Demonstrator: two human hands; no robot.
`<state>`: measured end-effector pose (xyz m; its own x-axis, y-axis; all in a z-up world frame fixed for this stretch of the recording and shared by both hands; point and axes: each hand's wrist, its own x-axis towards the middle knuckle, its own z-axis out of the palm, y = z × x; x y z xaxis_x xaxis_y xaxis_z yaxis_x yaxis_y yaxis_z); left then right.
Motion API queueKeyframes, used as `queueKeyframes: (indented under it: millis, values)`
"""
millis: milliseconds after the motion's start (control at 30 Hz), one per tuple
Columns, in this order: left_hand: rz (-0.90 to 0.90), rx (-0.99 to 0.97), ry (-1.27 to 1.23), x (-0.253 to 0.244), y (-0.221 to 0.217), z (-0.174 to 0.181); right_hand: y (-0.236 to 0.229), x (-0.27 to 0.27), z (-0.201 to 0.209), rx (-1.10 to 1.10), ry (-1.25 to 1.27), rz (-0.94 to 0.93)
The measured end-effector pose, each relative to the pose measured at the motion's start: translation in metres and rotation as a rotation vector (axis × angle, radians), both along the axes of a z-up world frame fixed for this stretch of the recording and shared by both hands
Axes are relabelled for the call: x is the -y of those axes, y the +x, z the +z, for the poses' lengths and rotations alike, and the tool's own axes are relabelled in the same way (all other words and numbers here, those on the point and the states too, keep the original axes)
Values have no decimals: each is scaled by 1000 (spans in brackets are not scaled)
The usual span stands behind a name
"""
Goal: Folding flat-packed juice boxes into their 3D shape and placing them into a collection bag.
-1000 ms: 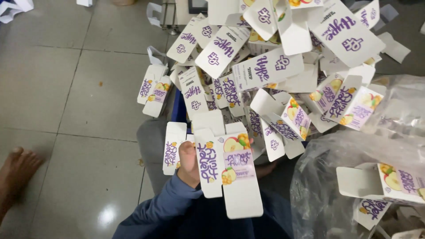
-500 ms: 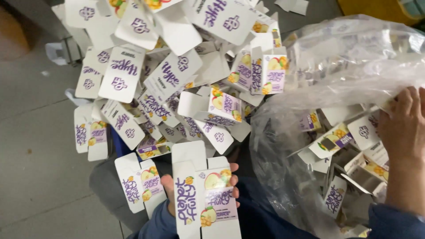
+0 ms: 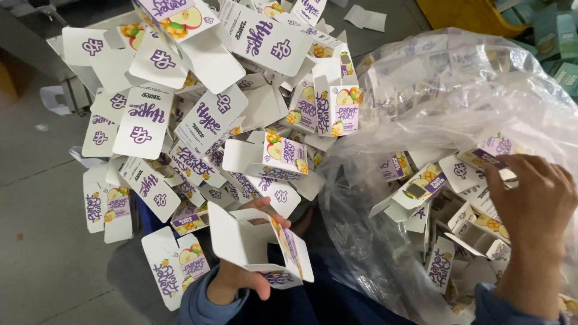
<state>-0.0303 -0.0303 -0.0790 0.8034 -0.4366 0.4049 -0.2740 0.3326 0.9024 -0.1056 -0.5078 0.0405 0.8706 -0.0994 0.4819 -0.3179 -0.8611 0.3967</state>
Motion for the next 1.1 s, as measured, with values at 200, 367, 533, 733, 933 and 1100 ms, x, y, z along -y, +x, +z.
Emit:
queueKeyframes:
  millis: [200,367,533,733,933,1100]
  values:
    - [172,-195,-301,57,6,67,9,-172,-6,-32,1093,710]
    - [373,-170,-109,49,2,67,37,-254,-46,2,1416,699]
    - [143,-241,39,36,8,68,55,-263,-86,-78,2192,687]
    - [165,-336,76,28,16,71,62,-265,-57,-31,1938,852]
    - [157,-187,134,37,17,96,60,-252,-66,3,1933,800]
    - [208,52,259,31,14,83,57,-250,-72,-30,1945,869]
